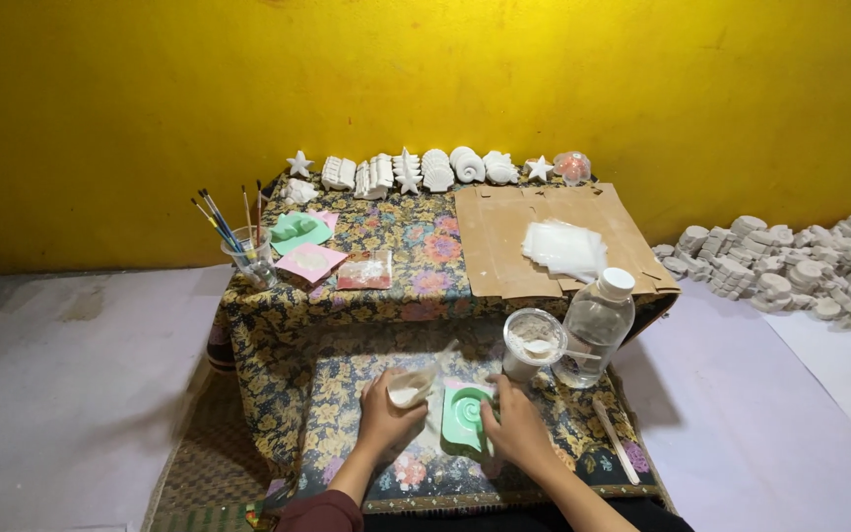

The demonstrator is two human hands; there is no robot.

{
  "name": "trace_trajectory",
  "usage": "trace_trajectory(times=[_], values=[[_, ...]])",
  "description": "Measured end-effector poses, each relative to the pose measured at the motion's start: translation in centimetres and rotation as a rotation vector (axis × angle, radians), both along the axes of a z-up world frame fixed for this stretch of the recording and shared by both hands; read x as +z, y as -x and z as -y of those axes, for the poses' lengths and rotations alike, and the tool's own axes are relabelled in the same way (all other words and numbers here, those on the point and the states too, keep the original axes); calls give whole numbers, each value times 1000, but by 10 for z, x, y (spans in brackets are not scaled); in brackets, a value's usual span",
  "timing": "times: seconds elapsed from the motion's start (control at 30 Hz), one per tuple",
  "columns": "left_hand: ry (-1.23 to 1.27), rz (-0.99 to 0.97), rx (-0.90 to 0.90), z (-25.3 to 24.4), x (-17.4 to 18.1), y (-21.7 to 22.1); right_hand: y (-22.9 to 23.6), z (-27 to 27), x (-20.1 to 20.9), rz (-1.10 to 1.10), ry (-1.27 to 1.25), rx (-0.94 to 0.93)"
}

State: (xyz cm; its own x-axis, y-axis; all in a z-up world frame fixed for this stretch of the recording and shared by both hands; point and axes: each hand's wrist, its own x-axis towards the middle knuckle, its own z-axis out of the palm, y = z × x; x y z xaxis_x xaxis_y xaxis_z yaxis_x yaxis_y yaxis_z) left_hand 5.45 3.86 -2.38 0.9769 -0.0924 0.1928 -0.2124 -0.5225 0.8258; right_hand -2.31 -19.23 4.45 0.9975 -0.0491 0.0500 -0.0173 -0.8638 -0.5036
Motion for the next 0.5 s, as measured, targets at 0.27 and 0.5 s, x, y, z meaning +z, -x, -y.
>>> trace_trajectory(times=[0.27,0.5], values=[[185,-138,14,19,27,29,-8,-19,6,-33,-237,45],[342,-61,-121,44,62,72,-5,-18,83,219,-556,316]])
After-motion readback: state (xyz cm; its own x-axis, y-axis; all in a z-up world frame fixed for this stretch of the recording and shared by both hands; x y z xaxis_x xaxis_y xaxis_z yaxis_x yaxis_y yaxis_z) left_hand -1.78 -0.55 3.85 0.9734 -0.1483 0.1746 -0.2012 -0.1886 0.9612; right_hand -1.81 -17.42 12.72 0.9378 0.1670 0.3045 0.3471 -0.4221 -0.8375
